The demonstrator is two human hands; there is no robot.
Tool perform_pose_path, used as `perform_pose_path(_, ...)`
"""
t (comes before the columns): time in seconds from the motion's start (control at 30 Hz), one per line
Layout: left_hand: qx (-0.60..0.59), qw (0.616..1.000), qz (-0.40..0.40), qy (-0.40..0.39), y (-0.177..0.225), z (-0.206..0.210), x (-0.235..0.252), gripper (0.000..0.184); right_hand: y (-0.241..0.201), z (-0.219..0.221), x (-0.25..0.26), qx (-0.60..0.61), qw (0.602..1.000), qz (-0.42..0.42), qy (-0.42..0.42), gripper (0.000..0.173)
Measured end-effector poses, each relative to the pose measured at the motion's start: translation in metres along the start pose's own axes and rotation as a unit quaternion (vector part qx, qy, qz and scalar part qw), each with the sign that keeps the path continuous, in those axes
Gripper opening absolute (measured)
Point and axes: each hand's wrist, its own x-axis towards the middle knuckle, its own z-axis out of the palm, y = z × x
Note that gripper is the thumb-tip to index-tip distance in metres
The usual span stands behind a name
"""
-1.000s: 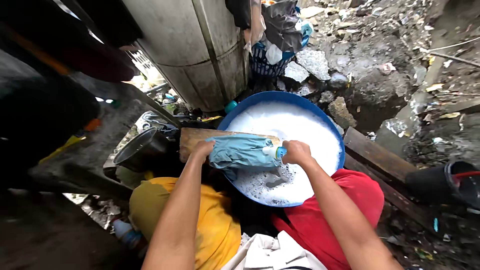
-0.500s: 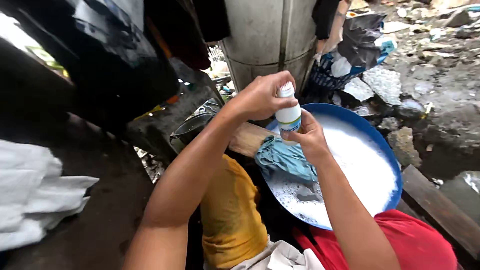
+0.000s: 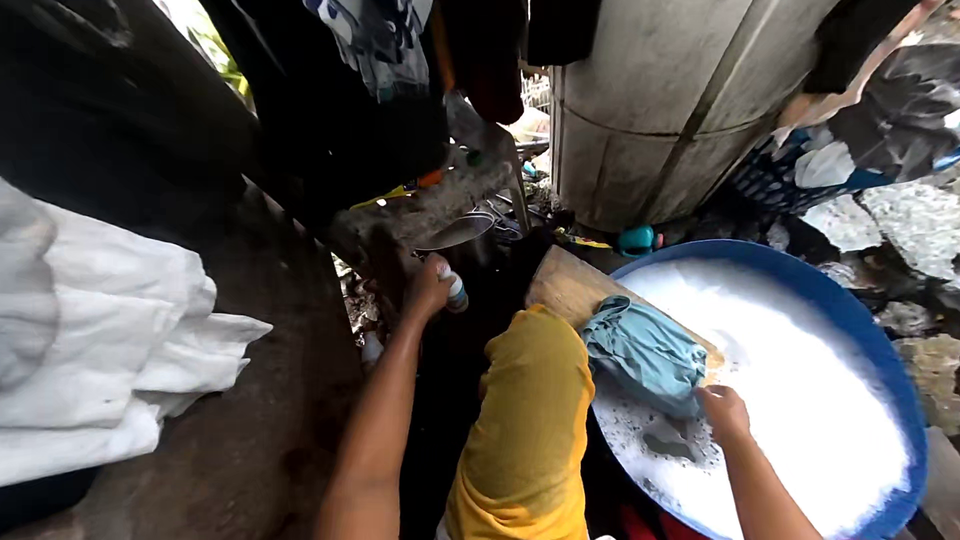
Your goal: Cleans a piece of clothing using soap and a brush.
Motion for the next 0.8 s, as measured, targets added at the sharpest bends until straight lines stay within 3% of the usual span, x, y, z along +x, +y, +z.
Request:
perform_pose_path(0.13,-0.025,0.997,-0.073,0.020,-0.063,0.077,0.004,0.044,0.004,0.007,-0.008,-0.020,0.999,0.014,0.024,0.041)
perform_pose_path(0.23,0.003,0.995,-0.100,0.008,-0.074,0.100,-0.016,0.045,-0.004,0.006,-0.015,-0.042,0.998,0.005,0.039,0.037)
perform_pose_path(0.37,0.019,0.997,-0.080,-0.016,-0.067,0.102,-0.030,0.044,-0.008,0.000,-0.016,-0.088,0.996,-0.013,0.031,0.046)
perform_pose_path(0.5,0.005,0.998,-0.048,0.035,-0.044,0.095,-0.051,0.047,-0.017,-0.006,-0.023,-0.147,0.989,-0.004,0.011,0.035)
perform_pose_path(0.53,0.025,0.993,-0.091,-0.066,-0.020,0.069,-0.055,0.054,-0.015,-0.008,-0.024,-0.138,0.990,-0.009,0.016,0.034)
perform_pose_path(0.57,0.011,0.994,-0.093,-0.053,-0.011,0.063,-0.053,0.056,-0.015,-0.011,-0.025,-0.122,0.992,-0.014,0.019,0.033)
perform_pose_path(0.63,-0.020,0.999,-0.034,0.022,-0.006,0.058,-0.038,0.058,-0.018,-0.020,-0.028,-0.069,0.997,-0.021,0.018,0.033)
perform_pose_path(0.73,-0.006,0.996,0.083,0.010,0.043,0.012,-0.040,0.051,-0.013,-0.026,-0.031,0.078,0.994,-0.034,0.061,0.034)
perform_pose_path(0.8,-0.009,0.985,0.174,0.005,0.084,-0.012,-0.048,0.045,-0.008,-0.024,-0.024,0.245,0.963,-0.030,0.104,0.037)
